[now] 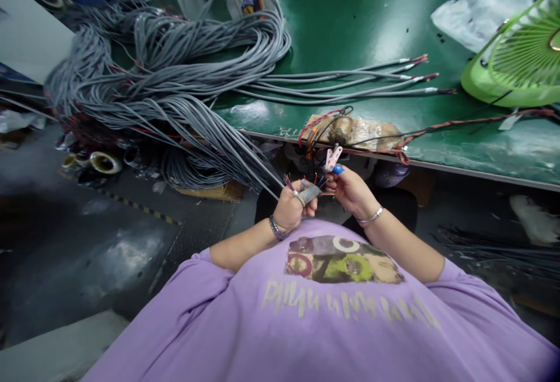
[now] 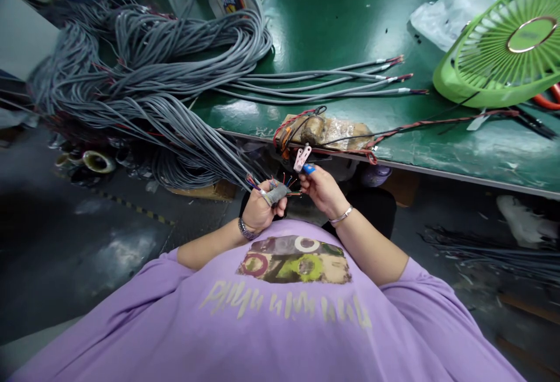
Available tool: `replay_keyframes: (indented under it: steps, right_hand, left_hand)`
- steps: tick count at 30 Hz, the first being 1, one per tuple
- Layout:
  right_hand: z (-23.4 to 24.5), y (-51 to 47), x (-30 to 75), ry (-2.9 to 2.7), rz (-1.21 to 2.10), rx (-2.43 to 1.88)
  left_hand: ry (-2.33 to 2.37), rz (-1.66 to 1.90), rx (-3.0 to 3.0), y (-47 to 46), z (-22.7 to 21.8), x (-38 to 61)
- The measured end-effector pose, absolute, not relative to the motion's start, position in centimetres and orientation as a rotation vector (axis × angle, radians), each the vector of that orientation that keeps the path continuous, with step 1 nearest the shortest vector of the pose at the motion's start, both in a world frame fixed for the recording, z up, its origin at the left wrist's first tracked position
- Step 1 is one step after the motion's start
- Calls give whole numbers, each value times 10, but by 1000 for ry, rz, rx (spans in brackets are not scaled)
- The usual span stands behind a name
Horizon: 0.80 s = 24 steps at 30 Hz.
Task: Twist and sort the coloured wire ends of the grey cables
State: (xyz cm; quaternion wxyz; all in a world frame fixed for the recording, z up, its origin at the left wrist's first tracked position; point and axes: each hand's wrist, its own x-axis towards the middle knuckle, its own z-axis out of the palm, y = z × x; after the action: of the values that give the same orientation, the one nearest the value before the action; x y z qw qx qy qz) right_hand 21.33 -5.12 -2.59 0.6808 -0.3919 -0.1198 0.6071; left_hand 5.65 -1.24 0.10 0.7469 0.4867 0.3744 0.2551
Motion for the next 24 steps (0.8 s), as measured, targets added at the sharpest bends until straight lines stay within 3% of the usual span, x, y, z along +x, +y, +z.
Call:
replay_keyframes:
  steps: [9, 24]
  right_hand:
    - [-3, -33, 238, -347, 1362, -986]
    - [-5, -20, 221, -359, 1150, -996]
  left_hand:
    - [705, 446, 1024, -3, 18, 71]
    - [782, 402, 987, 0, 14, 81]
